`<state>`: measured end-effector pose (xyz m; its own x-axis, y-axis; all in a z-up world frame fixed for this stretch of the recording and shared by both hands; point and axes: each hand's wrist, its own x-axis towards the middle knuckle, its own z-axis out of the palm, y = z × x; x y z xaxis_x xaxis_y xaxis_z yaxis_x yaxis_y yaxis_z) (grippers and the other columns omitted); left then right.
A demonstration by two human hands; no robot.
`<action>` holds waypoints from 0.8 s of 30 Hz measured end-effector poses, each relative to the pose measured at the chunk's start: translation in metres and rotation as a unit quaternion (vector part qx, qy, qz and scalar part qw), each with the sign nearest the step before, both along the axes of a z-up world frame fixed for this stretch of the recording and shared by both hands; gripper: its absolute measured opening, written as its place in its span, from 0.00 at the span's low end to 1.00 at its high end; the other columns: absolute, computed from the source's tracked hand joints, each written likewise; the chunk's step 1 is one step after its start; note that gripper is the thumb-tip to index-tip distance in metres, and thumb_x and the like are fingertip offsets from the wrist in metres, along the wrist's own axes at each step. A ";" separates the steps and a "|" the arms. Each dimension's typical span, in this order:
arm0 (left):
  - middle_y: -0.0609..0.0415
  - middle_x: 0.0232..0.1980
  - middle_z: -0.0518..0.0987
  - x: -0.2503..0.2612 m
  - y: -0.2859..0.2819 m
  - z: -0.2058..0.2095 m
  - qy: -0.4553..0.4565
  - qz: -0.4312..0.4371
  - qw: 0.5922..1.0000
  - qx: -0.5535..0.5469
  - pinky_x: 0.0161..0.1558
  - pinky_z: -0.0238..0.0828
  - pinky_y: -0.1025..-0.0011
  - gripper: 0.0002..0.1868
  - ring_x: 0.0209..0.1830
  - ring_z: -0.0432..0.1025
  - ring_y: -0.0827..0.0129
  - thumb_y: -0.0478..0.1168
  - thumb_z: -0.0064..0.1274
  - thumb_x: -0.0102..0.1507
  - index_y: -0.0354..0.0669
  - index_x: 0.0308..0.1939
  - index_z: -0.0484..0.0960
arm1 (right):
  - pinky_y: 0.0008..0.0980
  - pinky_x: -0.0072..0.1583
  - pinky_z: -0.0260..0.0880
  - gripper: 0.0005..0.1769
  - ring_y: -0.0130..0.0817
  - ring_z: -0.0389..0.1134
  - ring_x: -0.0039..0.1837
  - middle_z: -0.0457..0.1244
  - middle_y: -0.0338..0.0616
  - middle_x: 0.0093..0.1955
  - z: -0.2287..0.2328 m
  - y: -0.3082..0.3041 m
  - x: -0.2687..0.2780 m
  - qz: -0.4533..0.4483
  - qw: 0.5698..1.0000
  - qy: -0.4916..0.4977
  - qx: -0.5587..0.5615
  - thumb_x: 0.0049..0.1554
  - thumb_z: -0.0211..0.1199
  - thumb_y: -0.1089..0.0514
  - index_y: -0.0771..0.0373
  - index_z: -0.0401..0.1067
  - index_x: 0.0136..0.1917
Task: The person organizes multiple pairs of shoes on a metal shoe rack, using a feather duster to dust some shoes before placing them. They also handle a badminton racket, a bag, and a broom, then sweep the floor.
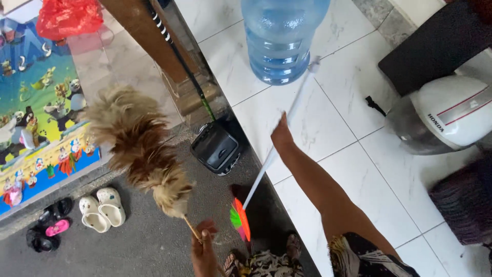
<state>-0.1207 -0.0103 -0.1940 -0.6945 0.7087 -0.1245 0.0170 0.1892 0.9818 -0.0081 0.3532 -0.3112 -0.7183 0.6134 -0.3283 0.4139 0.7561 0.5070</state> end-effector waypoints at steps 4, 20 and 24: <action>0.57 0.30 0.74 0.018 0.001 0.007 -0.046 0.061 0.996 -0.041 0.32 0.58 0.73 0.15 0.28 0.67 0.72 0.49 0.34 0.60 0.45 0.39 0.73 | 0.44 0.42 0.59 0.12 0.41 0.62 0.43 0.62 0.42 0.44 -0.031 -0.070 0.021 -0.201 0.944 -0.115 -0.233 0.48 0.46 0.61 0.56 0.70 0.43; 0.52 0.31 0.69 -0.042 0.008 0.094 -0.025 -0.042 0.990 0.136 0.33 0.61 0.70 0.19 0.28 0.65 0.68 0.50 0.32 0.62 0.38 0.37 0.70 | 0.27 0.64 0.49 0.27 0.25 0.54 0.65 0.55 0.28 0.62 0.038 -0.411 0.304 -0.742 0.555 0.067 -0.370 0.45 0.36 0.28 0.34 0.69 0.49; 0.49 0.40 0.73 -0.105 -0.020 0.111 -0.012 -0.077 0.985 0.152 0.30 0.63 0.73 0.17 0.28 0.66 0.69 0.47 0.31 0.62 0.39 0.43 0.69 | 0.20 0.46 0.63 0.20 0.20 0.67 0.43 0.65 0.26 0.42 0.098 -0.500 0.276 -0.643 0.627 0.100 -0.428 0.47 0.52 0.44 0.29 0.56 0.54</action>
<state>-0.2260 -0.0305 -0.0831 -0.5761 0.8118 0.0953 -0.0013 -0.1175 0.9931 0.2675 -0.1471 -0.2137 0.1114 0.3878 -0.9150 0.9510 -0.3088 -0.0151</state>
